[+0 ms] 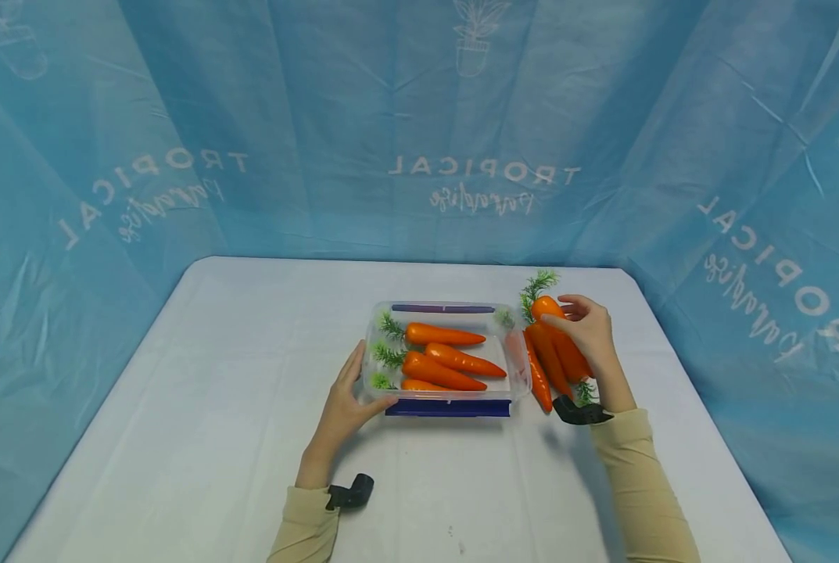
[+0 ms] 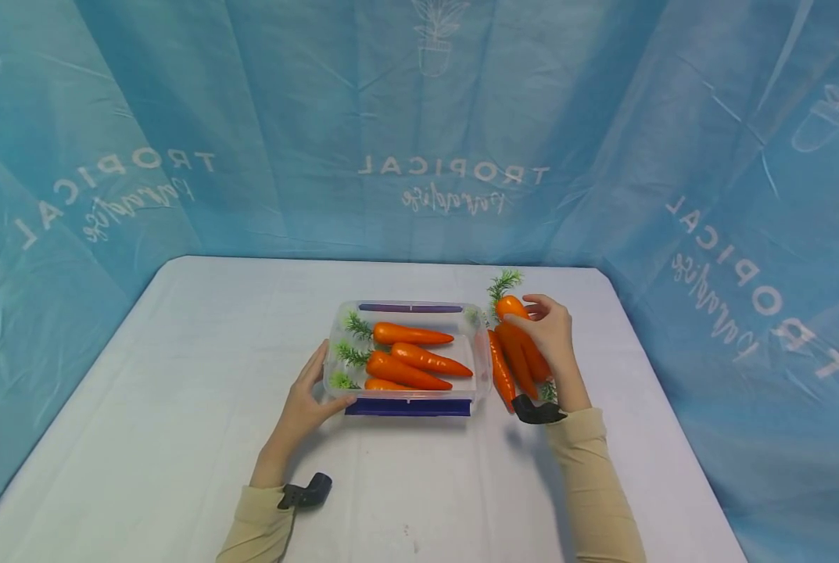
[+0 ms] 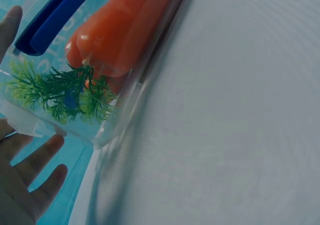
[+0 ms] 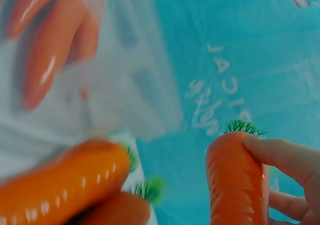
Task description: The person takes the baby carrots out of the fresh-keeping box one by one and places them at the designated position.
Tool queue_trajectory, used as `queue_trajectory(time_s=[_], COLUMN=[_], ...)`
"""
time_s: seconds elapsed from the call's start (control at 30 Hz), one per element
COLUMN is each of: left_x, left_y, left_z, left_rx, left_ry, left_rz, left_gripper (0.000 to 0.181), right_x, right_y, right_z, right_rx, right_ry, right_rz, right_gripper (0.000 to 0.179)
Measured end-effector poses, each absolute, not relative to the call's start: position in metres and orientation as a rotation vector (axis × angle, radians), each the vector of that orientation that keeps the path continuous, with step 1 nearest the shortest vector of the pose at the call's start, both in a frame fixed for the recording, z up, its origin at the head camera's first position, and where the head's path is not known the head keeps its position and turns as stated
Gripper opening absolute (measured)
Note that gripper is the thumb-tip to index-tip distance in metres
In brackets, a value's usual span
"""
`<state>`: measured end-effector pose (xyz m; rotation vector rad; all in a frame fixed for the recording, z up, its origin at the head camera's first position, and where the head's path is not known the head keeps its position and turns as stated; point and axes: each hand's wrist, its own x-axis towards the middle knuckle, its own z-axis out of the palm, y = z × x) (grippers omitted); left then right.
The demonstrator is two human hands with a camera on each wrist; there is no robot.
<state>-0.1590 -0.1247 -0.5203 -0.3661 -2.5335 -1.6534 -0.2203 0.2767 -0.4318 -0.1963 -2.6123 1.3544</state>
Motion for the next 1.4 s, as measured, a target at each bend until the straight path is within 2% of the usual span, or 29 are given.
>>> queue_trajectory(time_s=[0.33, 0.77, 1.4], left_x=[-0.157, -0.156, -0.157], left_y=[-0.125, -0.126, -0.125], left_z=[-0.519, -0.520, -0.517], left_rx=[-0.363, -0.357, -0.343], left_ry=[-2.535, -2.534, -2.549], left_rz=[-1.670, -1.675, -1.674], left_gripper=[0.103, 0.103, 0.103], right_x=[-0.221, -0.224, -0.229], right_y=[0.309, 0.322, 0.328], right_z=[-0.446, -0.466, -0.492], right_rx=[-0.410, -0.546, -0.589], right_ry=[-2.593, -2.595, -2.599], right_rz=[1.300, 1.328, 1.267], right_gripper=[0.059, 0.059, 0.052])
